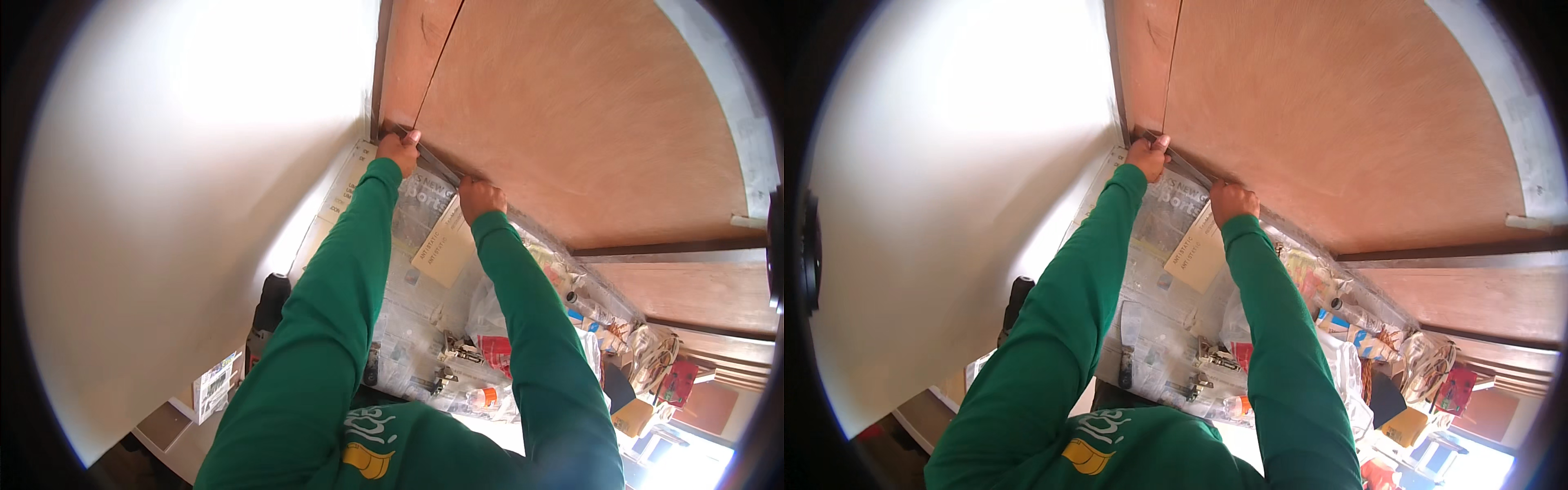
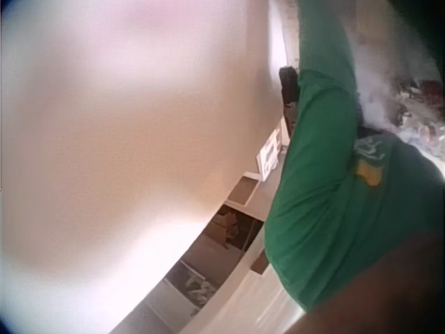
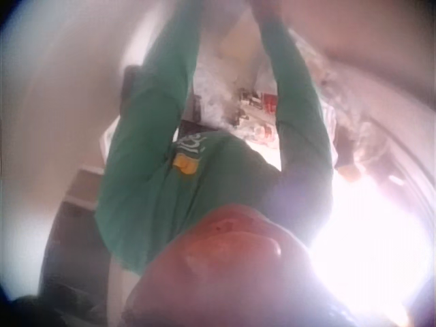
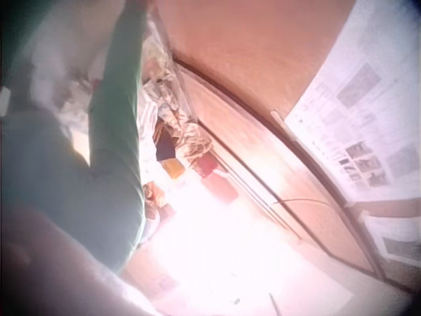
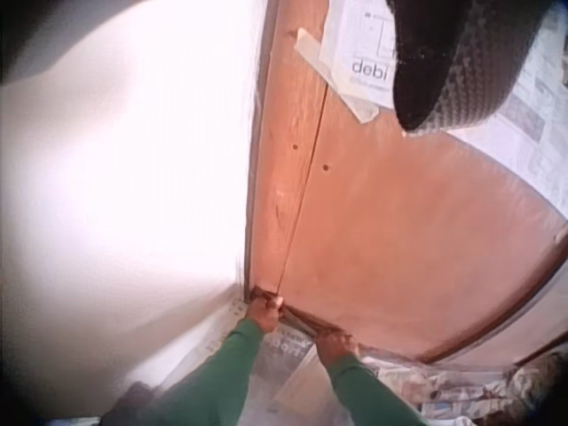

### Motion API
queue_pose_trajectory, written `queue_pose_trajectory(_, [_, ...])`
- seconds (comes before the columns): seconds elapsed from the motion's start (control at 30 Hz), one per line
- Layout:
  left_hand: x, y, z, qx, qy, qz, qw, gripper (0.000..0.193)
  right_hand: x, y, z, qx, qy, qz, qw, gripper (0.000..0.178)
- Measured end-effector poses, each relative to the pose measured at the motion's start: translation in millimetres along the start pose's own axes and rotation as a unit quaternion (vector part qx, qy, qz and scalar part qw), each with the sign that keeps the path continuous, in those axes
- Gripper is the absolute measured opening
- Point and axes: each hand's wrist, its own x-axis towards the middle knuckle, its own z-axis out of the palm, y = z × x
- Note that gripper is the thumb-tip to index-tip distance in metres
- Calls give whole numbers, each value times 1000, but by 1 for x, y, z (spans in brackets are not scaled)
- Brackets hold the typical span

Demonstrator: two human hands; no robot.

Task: The person installs wooden panels on a wall using a metal pry bar to adjust the fit and a hammer to secure them. They also move a red bag and a water bottle to clear the workspace and retrieve tools from a box.

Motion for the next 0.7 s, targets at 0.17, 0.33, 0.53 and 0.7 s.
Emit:
queue_pose_trajectory(0.17, [-28, 40, -9, 9, 4, 21, 1000, 46, 3, 9, -16, 31, -18, 17, 999, 28])
queue_pose_trajectory(0.33, [-14, 32, 1, 134, 80, 195, 968, 52, 4, -6, -24, 35, -47, 49, 997, 43])
queue_pose_trajectory(0.53, [-11, 19, 2, 237, 213, 303, 898, 53, 6, -10, -26, 3, -86, 15, 996, 35])
queue_pose_trajectory(0.7, [-23, 45, -15, 84, -50, 21, 995, 50, 8, -5, -22, -30, -89, -36, 995, 32])
